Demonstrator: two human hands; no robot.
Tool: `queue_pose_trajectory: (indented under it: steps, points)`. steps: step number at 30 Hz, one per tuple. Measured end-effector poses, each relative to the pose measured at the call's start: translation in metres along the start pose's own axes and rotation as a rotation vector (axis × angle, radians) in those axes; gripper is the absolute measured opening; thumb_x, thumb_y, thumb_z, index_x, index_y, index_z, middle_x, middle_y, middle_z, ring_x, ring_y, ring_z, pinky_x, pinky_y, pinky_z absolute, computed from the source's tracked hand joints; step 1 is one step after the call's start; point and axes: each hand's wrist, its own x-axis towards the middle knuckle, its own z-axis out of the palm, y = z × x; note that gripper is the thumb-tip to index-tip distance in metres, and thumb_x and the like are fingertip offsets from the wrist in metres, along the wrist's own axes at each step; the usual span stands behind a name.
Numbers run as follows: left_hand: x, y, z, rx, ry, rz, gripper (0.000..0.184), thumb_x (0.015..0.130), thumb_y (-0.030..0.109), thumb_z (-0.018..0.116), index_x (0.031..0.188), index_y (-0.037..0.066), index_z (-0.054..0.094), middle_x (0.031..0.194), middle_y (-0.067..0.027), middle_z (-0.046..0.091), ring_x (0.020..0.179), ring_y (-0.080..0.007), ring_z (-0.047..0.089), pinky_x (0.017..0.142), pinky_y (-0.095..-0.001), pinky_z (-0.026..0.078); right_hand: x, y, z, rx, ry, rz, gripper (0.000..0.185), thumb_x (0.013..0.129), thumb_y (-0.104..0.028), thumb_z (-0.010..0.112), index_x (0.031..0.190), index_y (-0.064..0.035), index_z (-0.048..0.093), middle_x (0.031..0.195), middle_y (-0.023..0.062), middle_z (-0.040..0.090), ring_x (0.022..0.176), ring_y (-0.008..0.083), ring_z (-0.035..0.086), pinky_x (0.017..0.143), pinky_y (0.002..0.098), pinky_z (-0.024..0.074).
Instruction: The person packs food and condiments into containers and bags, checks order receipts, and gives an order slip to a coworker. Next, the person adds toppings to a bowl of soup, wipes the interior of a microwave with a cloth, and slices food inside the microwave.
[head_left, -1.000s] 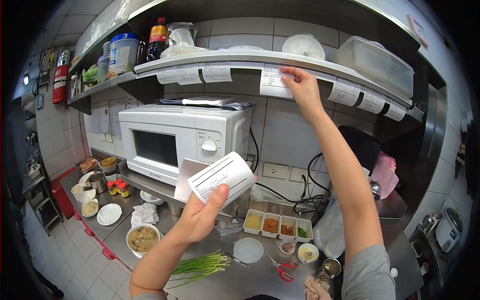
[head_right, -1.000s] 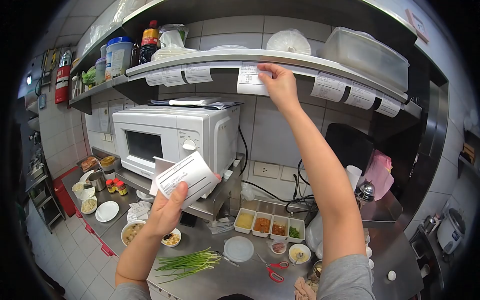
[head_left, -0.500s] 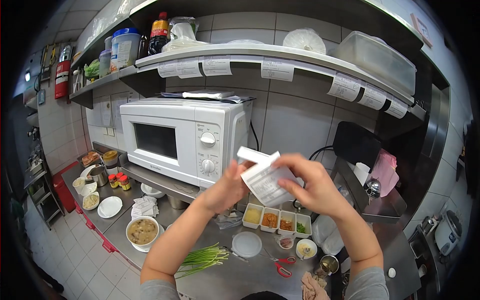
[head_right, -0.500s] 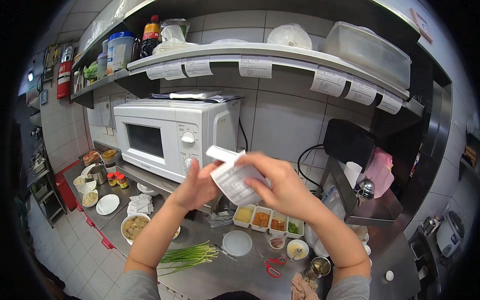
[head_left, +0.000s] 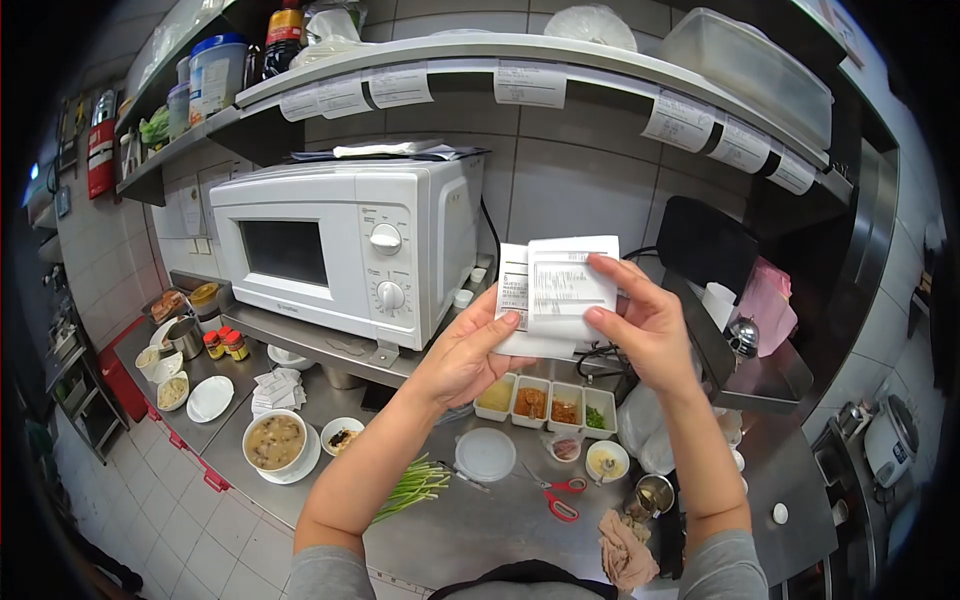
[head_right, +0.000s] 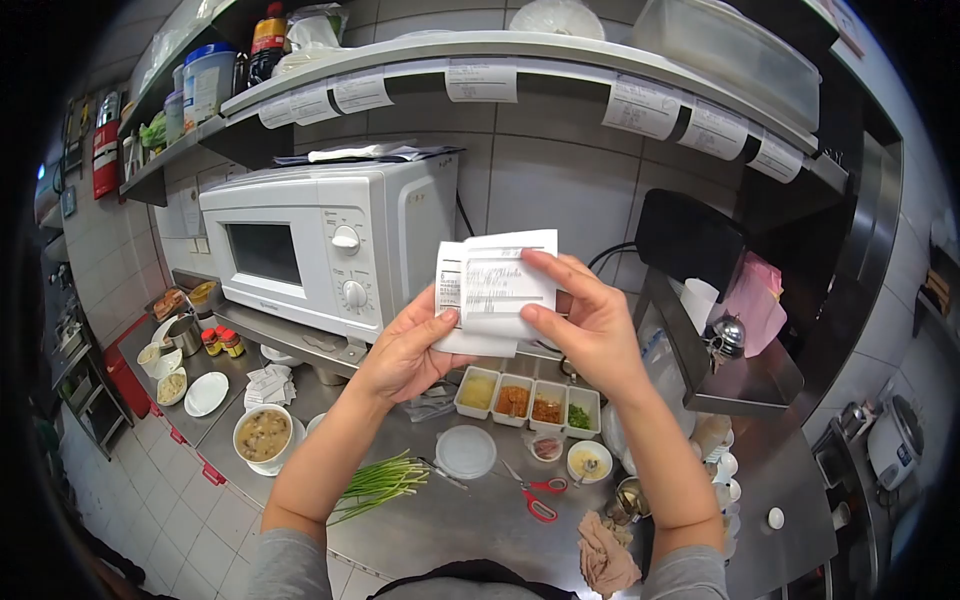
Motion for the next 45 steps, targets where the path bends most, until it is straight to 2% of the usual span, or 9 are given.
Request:
queue_pose_trajectory:
  steps: [18,23,31,35,37,39,40,43,45]
  points:
    - [-0.031,-0.038,-0.026,0.231,0.066,0.093,0.09,0.069,-0.012,0.035,0.144,0.015,-0.006,0.142,-0.0113,0.028,0.123,-0.0203,0.041,0.083,-0.025,0.045,-0.036,0.046,0.028,-0.162,0.227,0.164,0.044,0.08,0.008,0.055,0.123,0.0024,0.049,0.12,0.0088,0.046,0.097,0.0139,0.055,0.072,0.0219,0.0531]
    - [-0.079,-0.102,-0.063,0.636,-0.133,-0.008,0.067,0.07,-0.007,0.034,0.135,0.007,0.04,0.134,-0.0118,0.044,0.125,-0.0174,0.038,0.102,-0.0305,0.032,-0.113,0.093,0.023,-0.292,0.393,0.364,0.048,0.076,0.01,0.056,0.124,0.0047,0.048,0.118,0.0112,0.047,0.107,0.0163,0.049,0.085,0.0232,0.0413]
    - [-0.161,-0.115,-0.243,1.207,0.805,-0.271,0.031,0.066,0.007,0.071,0.096,0.003,0.065,0.099,-0.0175,0.063,0.092,-0.0322,0.061,0.079,-0.038,0.048,-0.309,0.071,0.017,-0.287,0.713,1.004,0.053,0.071,0.015,0.051,0.123,0.0047,0.047,0.118,0.0123,0.049,0.109,0.0197,0.05,0.088,0.0263,0.0411]
    - [-0.161,-0.068,-0.359,1.666,0.946,0.186,0.023,0.077,0.016,0.062,0.094,0.0,0.062,0.096,-0.0186,0.062,0.092,-0.0314,0.059,0.078,-0.0359,0.047,-0.37,0.057,0.0,-0.479,0.735,0.895,0.058,0.066,0.017,0.049,0.122,0.0029,0.05,0.119,0.0105,0.05,0.11,0.0211,0.05,0.093,0.0298,0.0394]
    - [-0.194,-0.081,-0.53,0.635,1.248,0.562,0.031,0.08,0.018,0.058,0.103,-0.003,0.057,0.099,-0.0199,0.061,0.094,-0.0333,0.057,0.083,-0.0383,0.044,-0.356,0.039,0.01,-0.418,0.859,0.973,0.059,0.067,0.014,0.047,0.125,0.0022,0.047,0.114,0.0111,0.054,0.092,0.0168,0.057,0.073,0.0249,0.0487]
    - [-0.2,-0.001,-0.466,1.702,1.589,0.344,0.033,0.083,0.016,0.053,0.107,-0.006,0.051,0.101,-0.0195,0.059,0.094,-0.0355,0.055,0.088,-0.0401,0.04,-0.342,0.02,0.026,-0.663,0.784,0.948,0.041,0.08,-0.021,0.061,0.113,0.0026,0.056,0.108,0.0187,0.056,0.089,0.0298,0.058,0.071,0.0362,0.0505]
    - [-0.215,0.015,-0.477,1.695,1.521,0.73,0.039,0.081,0.018,0.055,0.111,-0.006,0.05,0.108,-0.0205,0.056,0.097,-0.0382,0.052,0.09,-0.0413,0.038,-0.363,0.026,0.018,-0.641,0.876,0.874,0.038,0.076,-0.012,0.065,0.11,0.0022,0.057,0.098,0.0152,0.059,0.08,0.0239,0.058,0.058,0.0304,0.0484]
    - [-0.295,0.054,-0.555,2.319,1.639,-0.495,0.045,0.069,0.011,0.068,0.109,-0.006,0.054,0.107,-0.0234,0.056,0.1,-0.0401,0.052,0.091,-0.0427,0.039,-0.39,0.022,0.008,-0.642,0.847,0.964,0.058,0.064,0.014,0.048,0.121,0.0037,0.05,0.117,0.0106,0.05,0.102,0.0207,0.055,0.083,0.0275,0.0463]
    - [-0.312,0.058,-0.54,1.591,1.558,-0.359,0.065,0.063,0.023,0.077,0.116,-0.003,0.051,0.122,-0.022,0.049,0.117,-0.0335,0.043,0.099,-0.0406,0.034,-0.359,0.003,0.026,-0.673,0.91,1.07,0.058,0.063,0.011,0.048,0.12,0.0034,0.05,0.114,0.0108,0.051,0.089,0.0188,0.058,0.07,0.026,0.0505]
